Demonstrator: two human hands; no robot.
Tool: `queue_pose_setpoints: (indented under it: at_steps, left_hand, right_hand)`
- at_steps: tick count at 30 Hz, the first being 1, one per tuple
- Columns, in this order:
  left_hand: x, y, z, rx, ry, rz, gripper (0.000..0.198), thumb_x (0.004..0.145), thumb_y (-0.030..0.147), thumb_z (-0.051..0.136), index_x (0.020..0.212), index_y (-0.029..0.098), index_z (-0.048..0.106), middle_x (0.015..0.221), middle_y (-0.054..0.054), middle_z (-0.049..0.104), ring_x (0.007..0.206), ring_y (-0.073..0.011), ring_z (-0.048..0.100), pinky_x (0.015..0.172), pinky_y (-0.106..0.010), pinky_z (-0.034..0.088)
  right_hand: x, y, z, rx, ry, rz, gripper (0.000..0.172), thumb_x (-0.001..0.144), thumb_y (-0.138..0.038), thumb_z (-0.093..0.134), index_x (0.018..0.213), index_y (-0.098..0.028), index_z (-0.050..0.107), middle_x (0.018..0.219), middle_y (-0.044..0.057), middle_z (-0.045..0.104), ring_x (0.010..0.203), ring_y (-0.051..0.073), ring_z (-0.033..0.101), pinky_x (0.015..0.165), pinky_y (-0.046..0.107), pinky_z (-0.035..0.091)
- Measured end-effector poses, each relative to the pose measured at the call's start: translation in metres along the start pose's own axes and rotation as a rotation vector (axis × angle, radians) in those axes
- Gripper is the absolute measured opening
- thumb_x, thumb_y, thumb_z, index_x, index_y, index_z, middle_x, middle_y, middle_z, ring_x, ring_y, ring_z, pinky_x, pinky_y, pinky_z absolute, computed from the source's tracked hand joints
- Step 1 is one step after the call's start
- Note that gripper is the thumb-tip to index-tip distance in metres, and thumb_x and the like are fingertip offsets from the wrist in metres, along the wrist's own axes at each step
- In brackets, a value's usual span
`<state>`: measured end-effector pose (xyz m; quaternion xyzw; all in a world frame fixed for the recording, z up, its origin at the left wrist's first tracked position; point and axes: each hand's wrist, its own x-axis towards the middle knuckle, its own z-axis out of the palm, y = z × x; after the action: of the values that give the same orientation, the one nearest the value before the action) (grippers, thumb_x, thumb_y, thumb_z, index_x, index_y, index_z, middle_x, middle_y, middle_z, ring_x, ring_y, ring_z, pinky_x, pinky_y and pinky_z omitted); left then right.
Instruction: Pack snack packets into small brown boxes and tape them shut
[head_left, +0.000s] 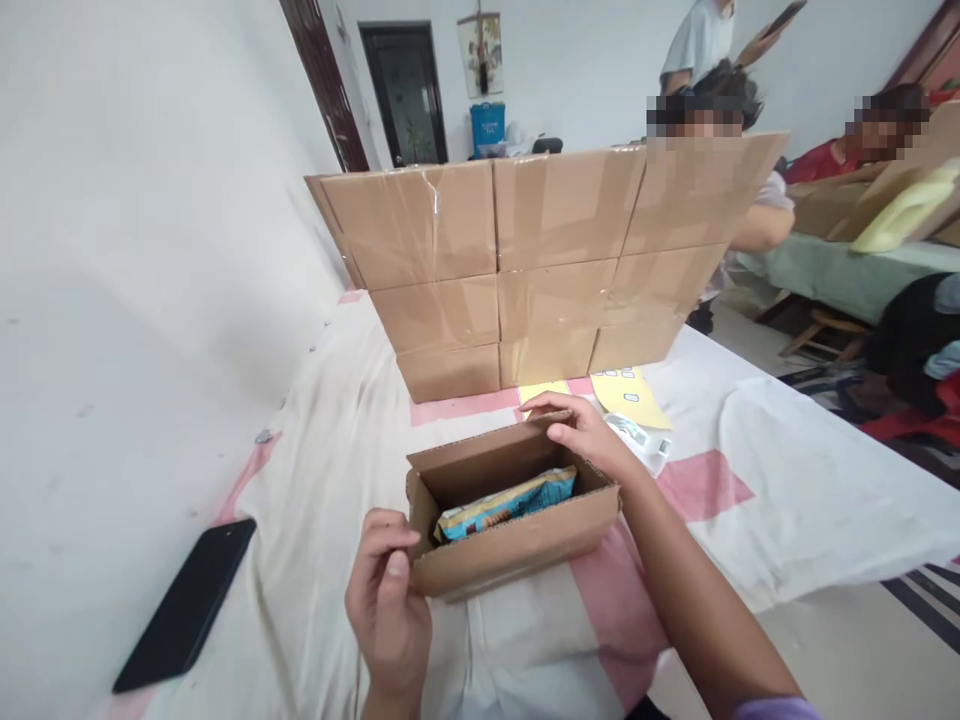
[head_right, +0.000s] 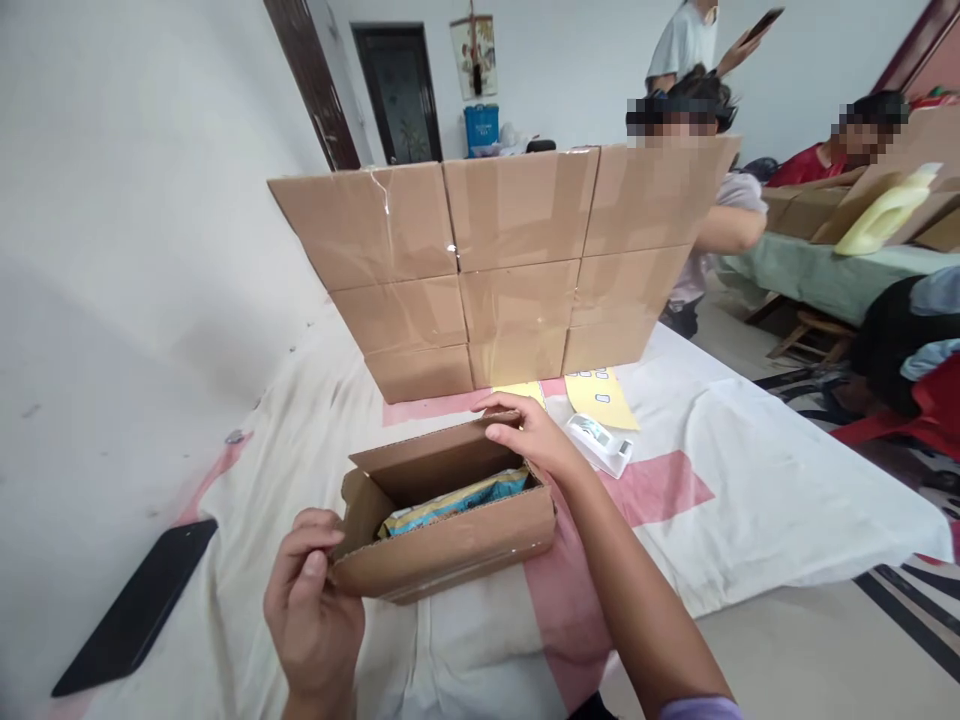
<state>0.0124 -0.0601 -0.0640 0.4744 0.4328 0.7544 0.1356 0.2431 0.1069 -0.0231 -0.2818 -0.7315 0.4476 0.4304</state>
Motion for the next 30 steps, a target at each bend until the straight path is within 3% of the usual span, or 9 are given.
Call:
queue_pose_setpoints:
  at_steps: [5,11,14,17,20,23,27,30]
  left_hand:
    - [0.0,0.0,-0.014,0.225,-0.185,0.124,0.022,0.097,0.029,0.051,0.096,0.023,0.072,0.091,-0.004,0.049,0.089,-0.0191,0.048,0.072,-0.032,0.039]
    - [0.007,0.011,-0.021,0.36,-0.363,0.249,0.007,0.09,0.019,0.062,0.087,0.022,0.067,0.097,-0.004,0.044,0.092,-0.0174,0.048,0.072,-0.031,0.042]
    - [0.003,0.014,-0.021,0.358,-0.441,0.267,0.007,0.089,0.017,0.063,0.087,0.022,0.067,0.107,-0.006,0.051,0.099,-0.0187,0.052,0.08,-0.034,0.045]
    - [-0.006,0.009,-0.02,0.33,-0.488,0.221,0.017,0.095,0.021,0.056,0.108,0.025,0.066,0.108,-0.007,0.064,0.101,-0.0209,0.06,0.087,-0.039,0.049]
    - [-0.014,0.004,-0.016,0.31,-0.448,0.136,0.041,0.099,0.02,0.049,0.139,0.025,0.05,0.104,-0.006,0.071,0.101,-0.0204,0.066,0.093,-0.041,0.05]
    - [-0.018,0.0,-0.008,0.27,-0.331,0.073,0.052,0.1,0.019,0.048,0.15,0.026,0.038,0.12,-0.008,0.068,0.115,-0.0202,0.065,0.1,-0.04,0.049]
    - [-0.016,0.002,0.0,0.346,-0.213,0.021,0.061,0.096,0.022,0.057,0.153,0.031,0.038,0.155,-0.012,0.044,0.142,-0.0241,0.045,0.109,-0.038,0.045]
    - [-0.013,0.004,-0.001,0.399,-0.242,-0.036,0.066,0.096,0.02,0.056,0.155,0.038,0.033,0.169,-0.008,0.021,0.156,-0.0266,0.024,0.123,-0.048,0.032]
  right_hand:
    - [-0.001,-0.001,0.002,0.034,-0.003,0.014,0.058,0.077,-0.072,0.074,0.105,-0.021,0.075,0.109,0.009,0.076,0.107,0.029,0.069,0.092,0.038,0.051]
    - [-0.002,-0.004,0.005,-0.035,0.036,0.091,0.043,0.082,-0.056,0.075,0.105,-0.02,0.074,0.107,0.007,0.076,0.103,0.026,0.069,0.089,0.036,0.053]
    - [-0.002,-0.005,0.006,-0.112,-0.03,0.19,0.038,0.083,-0.049,0.075,0.108,-0.019,0.075,0.102,0.005,0.076,0.098,0.025,0.07,0.086,0.035,0.053]
    - [-0.001,-0.001,0.006,-0.138,-0.034,0.178,0.04,0.082,-0.05,0.077,0.109,-0.019,0.074,0.104,0.005,0.076,0.099,0.024,0.069,0.089,0.035,0.051]
    - [0.0,0.008,0.007,-0.073,0.085,0.073,0.046,0.083,-0.062,0.073,0.104,-0.021,0.075,0.1,0.005,0.075,0.097,0.024,0.069,0.091,0.036,0.051]
    - [0.001,0.018,0.01,0.069,0.223,-0.016,0.057,0.089,-0.075,0.056,0.084,-0.022,0.076,0.088,0.006,0.074,0.09,0.024,0.069,0.087,0.038,0.052]
    - [0.0,0.023,0.01,0.207,0.272,-0.078,0.064,0.092,-0.076,0.048,0.067,-0.023,0.073,0.076,0.007,0.07,0.082,0.025,0.069,0.08,0.041,0.054]
    - [-0.002,0.018,0.005,0.271,0.186,-0.169,0.052,0.093,-0.066,0.059,0.065,-0.024,0.076,0.073,0.006,0.069,0.079,0.023,0.067,0.082,0.043,0.055]
